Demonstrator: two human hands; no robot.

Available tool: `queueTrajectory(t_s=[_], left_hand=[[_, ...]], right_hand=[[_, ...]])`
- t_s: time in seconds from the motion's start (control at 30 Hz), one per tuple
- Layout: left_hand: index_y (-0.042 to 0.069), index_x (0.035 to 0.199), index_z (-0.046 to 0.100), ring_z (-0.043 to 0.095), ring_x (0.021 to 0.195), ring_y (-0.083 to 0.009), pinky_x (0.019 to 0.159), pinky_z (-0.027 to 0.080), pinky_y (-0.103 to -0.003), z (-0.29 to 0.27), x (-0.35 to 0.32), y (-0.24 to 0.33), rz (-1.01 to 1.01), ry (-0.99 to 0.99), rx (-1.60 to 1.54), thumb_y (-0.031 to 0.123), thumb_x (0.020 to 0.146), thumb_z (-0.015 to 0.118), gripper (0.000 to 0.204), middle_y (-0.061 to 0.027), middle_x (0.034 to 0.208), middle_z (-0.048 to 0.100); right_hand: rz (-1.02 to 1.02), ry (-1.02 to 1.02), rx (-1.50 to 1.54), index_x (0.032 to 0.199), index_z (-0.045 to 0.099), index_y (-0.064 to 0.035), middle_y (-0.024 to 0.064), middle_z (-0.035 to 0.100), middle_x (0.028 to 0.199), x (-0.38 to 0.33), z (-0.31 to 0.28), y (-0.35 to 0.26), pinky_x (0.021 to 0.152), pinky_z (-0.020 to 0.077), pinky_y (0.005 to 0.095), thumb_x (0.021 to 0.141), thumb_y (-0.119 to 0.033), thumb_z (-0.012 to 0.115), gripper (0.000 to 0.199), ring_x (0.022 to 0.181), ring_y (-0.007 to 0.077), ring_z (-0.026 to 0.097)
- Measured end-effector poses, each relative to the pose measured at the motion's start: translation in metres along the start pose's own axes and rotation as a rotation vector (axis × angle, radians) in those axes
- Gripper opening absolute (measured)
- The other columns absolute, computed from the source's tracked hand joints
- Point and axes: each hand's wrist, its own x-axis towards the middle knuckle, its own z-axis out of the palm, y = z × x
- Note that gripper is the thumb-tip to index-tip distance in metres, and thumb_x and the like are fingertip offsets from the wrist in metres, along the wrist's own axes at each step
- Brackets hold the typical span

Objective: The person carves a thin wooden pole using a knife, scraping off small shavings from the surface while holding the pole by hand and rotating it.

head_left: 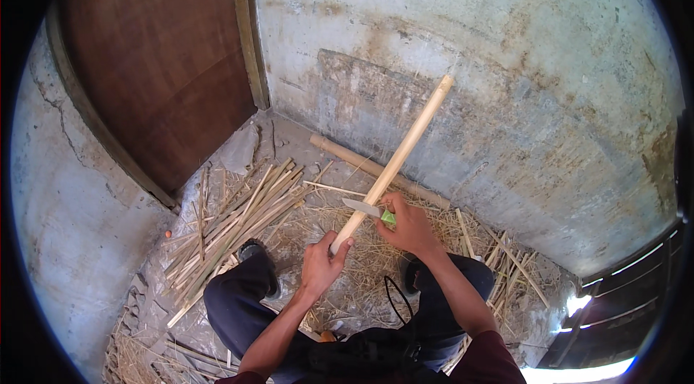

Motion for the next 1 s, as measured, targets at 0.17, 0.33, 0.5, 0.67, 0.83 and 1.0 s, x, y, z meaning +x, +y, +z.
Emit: queueTrajectory(t_s=[0.17, 0.33, 0.5, 0.67, 0.83, 1.0], left_hand=[[0.000, 0.096, 0.068, 0.065, 0.050, -0.0331, 0.052, 0.048, -0.045, 0.013, 0.004, -0.001, 0.032, -0.016, 0.040, 0.031, 0.106, 0.076, 0.034, -0.0195, 0.058, 0.062], [0.000, 0.098, 0.067, 0.069, 0.054, -0.0414, 0.053, 0.052, -0.050, 0.025, 0.006, -0.006, 0.058, -0.008, 0.113, 0.032, 0.106, 0.074, 0.034, -0.0230, 0.059, 0.064], [-0.001, 0.091, 0.065, 0.065, 0.050, -0.0386, 0.051, 0.048, -0.047, 0.036, 0.006, -0.015, 0.091, 0.026, 0.133, 0.029, 0.105, 0.075, 0.035, -0.0218, 0.058, 0.061], [0.000, 0.096, 0.065, 0.069, 0.055, -0.0443, 0.055, 0.053, -0.053, 0.032, 0.005, -0.009, 0.078, -0.005, 0.142, 0.033, 0.106, 0.073, 0.036, -0.0236, 0.059, 0.064], [0.000, 0.096, 0.065, 0.069, 0.055, -0.0442, 0.055, 0.052, -0.053, 0.028, 0.004, -0.008, 0.105, -0.003, 0.113, 0.033, 0.106, 0.073, 0.035, -0.0237, 0.059, 0.064], [0.001, 0.096, 0.064, 0.069, 0.056, -0.0451, 0.055, 0.052, -0.053, 0.029, 0.007, -0.010, 0.118, 0.019, 0.136, 0.030, 0.106, 0.073, 0.032, -0.0237, 0.060, 0.064]], right_hand=[[0.090, -0.077, -0.292, 0.107, 0.068, -0.0054, 0.0192, 0.076, 0.090, -0.008, 0.024, 0.025, 0.069, 0.0585, 0.0529, 0.087, -0.009, 0.072, 0.021, 0.080, 0.0427, 0.075], [0.160, -0.129, -0.355, 0.098, 0.076, -0.0033, 0.0240, 0.075, 0.083, -0.005, 0.044, 0.039, 0.070, 0.0598, 0.0542, 0.082, -0.012, 0.073, 0.019, 0.076, 0.0440, 0.075], [0.170, -0.077, -0.401, 0.079, 0.077, -0.0003, 0.0267, 0.072, 0.073, -0.002, 0.049, 0.049, 0.066, 0.0601, 0.0539, 0.078, -0.013, 0.073, 0.013, 0.068, 0.0453, 0.074], [0.162, -0.137, -0.461, 0.082, 0.078, -0.0028, 0.0270, 0.072, 0.073, 0.006, 0.040, 0.049, 0.066, 0.0598, 0.0558, 0.075, -0.015, 0.075, 0.014, 0.069, 0.0460, 0.074], [0.182, -0.080, -0.458, 0.094, 0.081, -0.0043, 0.0266, 0.075, 0.079, 0.015, 0.022, 0.060, 0.070, 0.0613, 0.0548, 0.075, -0.013, 0.076, 0.021, 0.076, 0.0454, 0.077], [0.226, -0.069, -0.444, 0.094, 0.081, -0.0062, 0.0260, 0.075, 0.079, 0.015, 0.026, 0.059, 0.073, 0.0613, 0.0559, 0.075, -0.014, 0.076, 0.021, 0.078, 0.0461, 0.076]])
